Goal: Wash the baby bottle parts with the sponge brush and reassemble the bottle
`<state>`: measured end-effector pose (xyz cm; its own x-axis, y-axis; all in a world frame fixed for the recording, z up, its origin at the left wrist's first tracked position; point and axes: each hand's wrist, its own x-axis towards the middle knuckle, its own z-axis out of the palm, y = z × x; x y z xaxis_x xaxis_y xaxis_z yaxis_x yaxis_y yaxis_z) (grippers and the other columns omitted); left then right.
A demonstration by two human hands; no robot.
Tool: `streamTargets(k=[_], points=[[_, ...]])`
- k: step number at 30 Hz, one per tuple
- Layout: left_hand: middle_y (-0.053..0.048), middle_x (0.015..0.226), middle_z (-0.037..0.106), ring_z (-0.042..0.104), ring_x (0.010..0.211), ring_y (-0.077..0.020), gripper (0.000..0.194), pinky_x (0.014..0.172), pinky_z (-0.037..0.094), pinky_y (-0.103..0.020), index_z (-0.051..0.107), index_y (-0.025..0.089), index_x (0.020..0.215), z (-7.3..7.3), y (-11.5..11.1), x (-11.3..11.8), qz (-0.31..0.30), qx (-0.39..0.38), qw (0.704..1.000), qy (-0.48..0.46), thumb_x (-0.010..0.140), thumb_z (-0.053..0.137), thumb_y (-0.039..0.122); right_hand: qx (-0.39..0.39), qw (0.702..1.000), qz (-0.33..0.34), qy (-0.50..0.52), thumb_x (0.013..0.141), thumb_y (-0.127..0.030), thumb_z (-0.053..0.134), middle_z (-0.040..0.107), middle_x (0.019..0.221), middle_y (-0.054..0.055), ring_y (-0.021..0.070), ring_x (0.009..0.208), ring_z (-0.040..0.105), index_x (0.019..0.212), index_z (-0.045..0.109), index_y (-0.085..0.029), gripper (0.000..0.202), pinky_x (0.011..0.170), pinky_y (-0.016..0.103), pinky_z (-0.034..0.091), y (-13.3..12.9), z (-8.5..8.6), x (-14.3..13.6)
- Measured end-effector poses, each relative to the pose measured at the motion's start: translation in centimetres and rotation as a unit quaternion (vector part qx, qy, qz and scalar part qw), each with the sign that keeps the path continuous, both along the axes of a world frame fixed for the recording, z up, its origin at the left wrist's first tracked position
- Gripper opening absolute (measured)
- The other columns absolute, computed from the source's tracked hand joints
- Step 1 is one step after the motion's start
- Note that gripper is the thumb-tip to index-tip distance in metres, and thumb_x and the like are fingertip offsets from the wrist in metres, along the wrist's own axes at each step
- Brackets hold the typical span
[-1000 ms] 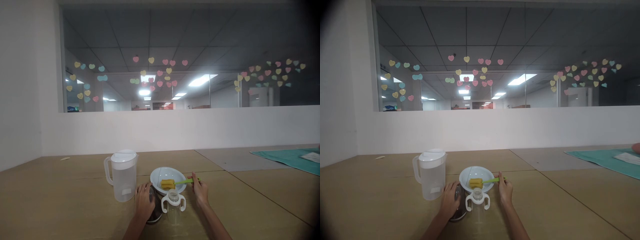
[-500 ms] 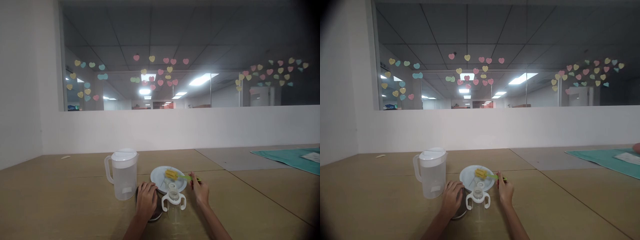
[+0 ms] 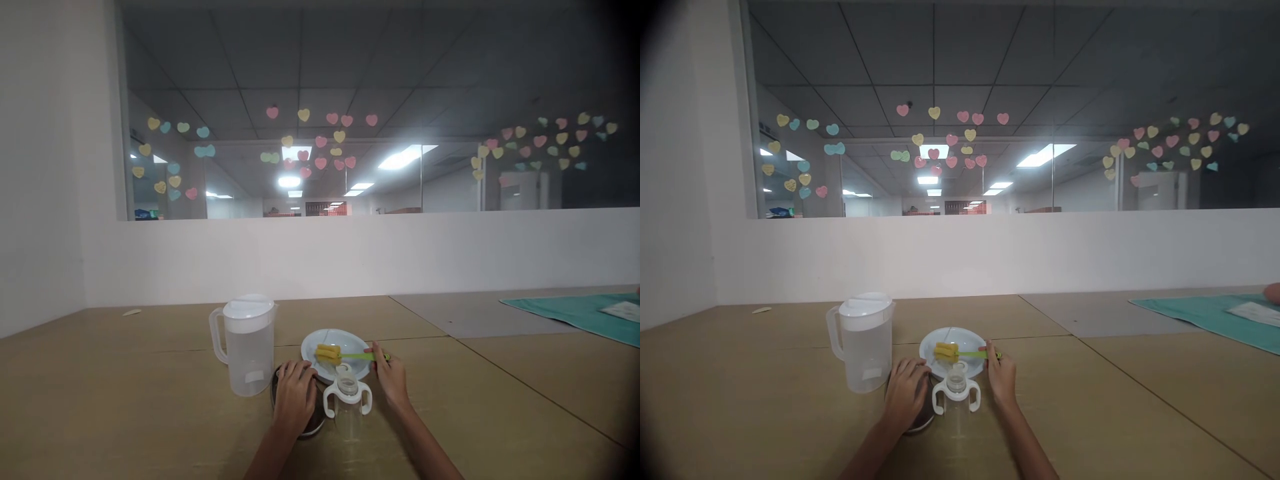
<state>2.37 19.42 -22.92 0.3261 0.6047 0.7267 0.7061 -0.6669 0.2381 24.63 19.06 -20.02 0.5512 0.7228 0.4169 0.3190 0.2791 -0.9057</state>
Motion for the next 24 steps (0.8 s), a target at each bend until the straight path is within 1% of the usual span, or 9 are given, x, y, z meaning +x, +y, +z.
streamTargets(k=[3, 6, 9, 12, 15, 17, 19, 24], points=[[-0.004, 0.104, 0.059, 0.050, 0.097, -0.0204, 0.024, 0.090, 0.035, -0.038, 0.061, 0.022, 0.093, 0.0, 0.0, 0.0, 0.000, -0.010, 1.000, 0.004, 0.085, 0.040, 0.015, -0.006, 0.998, 0.043, 0.052, 0.058, -0.074, 0.050, 0.039, 0.037, -0.003, 0.0099, 0.035, 0.036, 0.069, 0.068, -0.007, 0.071, 0.038, 0.024, 0.028, -0.1, 0.3, -0.4], [-0.004, 0.104, 0.059, 0.050, 0.098, -0.0200, 0.024, 0.090, 0.035, -0.038, 0.061, 0.022, 0.094, -0.1, 0.0, 0.0, -0.003, -0.009, 1.000, -0.002, 0.086, 0.040, 0.016, -0.006, 0.995, 0.049, 0.082, 0.058, -0.072, 0.053, 0.038, 0.037, -0.004, 0.0089, 0.034, 0.034, 0.069, 0.068, -0.007, 0.068, 0.036, 0.023, 0.026, -0.3, 0.6, -0.7], [-0.004, 0.105, 0.059, 0.050, 0.098, -0.0202, 0.023, 0.089, 0.035, -0.037, 0.061, 0.022, 0.096, -0.2, 0.0, 0.0, -0.008, -0.010, 1.000, -0.006, 0.087, 0.039, 0.017, -0.002, 0.993, 0.030, 0.117, 0.059, -0.072, 0.052, 0.037, 0.037, -0.005, 0.0086, 0.034, 0.032, 0.071, 0.068, -0.007, 0.068, 0.036, 0.024, 0.027, -0.3, 0.7, -0.4], [-0.003, 0.105, 0.060, 0.050, 0.098, -0.0198, 0.022, 0.089, 0.035, -0.037, 0.060, 0.022, 0.096, -0.2, 0.0, 0.0, -0.011, -0.015, 1.000, -0.006, 0.087, 0.040, 0.017, 0.009, 0.990, -0.025, 0.142, 0.061, -0.074, 0.047, 0.040, 0.039, -0.004, 0.0097, 0.036, 0.035, 0.072, 0.068, -0.007, 0.071, 0.038, 0.025, 0.029, -0.3, 0.5, 0.3], [-0.002, 0.105, 0.060, 0.050, 0.098, -0.0192, 0.021, 0.090, 0.035, -0.036, 0.059, 0.022, 0.095, -0.3, 0.1, 0.0, -0.013, -0.018, 1.000, -0.007, 0.086, 0.041, 0.017, 0.010, 0.990, -0.083, 0.117, 0.065, -0.075, 0.042, 0.044, 0.039, -0.001, 0.0119, 0.039, 0.040, 0.072, 0.068, -0.008, 0.072, 0.041, 0.025, 0.031, -0.1, 0.1, 1.1], [-0.002, 0.105, 0.060, 0.050, 0.099, -0.0190, 0.021, 0.089, 0.035, -0.035, 0.059, 0.022, 0.095, -0.3, 0.1, 0.0, -0.013, -0.019, 1.000, -0.006, 0.086, 0.042, 0.016, 0.009, 0.991, -0.106, 0.081, 0.066, -0.075, 0.040, 0.045, 0.039, 0.000, 0.0133, 0.041, 0.043, 0.071, 0.068, -0.010, 0.071, 0.043, 0.025, 0.033, -0.1, -0.2, 1.4], [-0.003, 0.104, 0.060, 0.050, 0.099, -0.0188, 0.021, 0.089, 0.036, -0.035, 0.059, 0.022, 0.095, -0.4, 0.2, 0.0, -0.012, -0.019, 1.000, -0.002, 0.086, 0.041, 0.017, 0.008, 0.993, -0.106, 0.042, 0.067, -0.075, 0.040, 0.047, 0.039, 0.001, 0.0145, 0.042, 0.045, 0.069, 0.068, -0.011, 0.070, 0.045, 0.026, 0.033, -0.1, -0.2, 1.3], [-0.005, 0.105, 0.059, 0.050, 0.100, -0.0201, 0.023, 0.090, 0.036, -0.036, 0.060, 0.021, 0.096, -0.2, 0.1, 0.0, -0.014, -0.028, 1.000, 0.003, 0.088, 0.038, 0.019, 0.009, 0.997, -0.070, -0.022, 0.066, -0.076, 0.039, 0.047, 0.039, 0.001, 0.0154, 0.044, 0.046, 0.065, 0.068, -0.012, 0.070, 0.047, 0.026, 0.034, -0.4, 0.1, 0.2]])
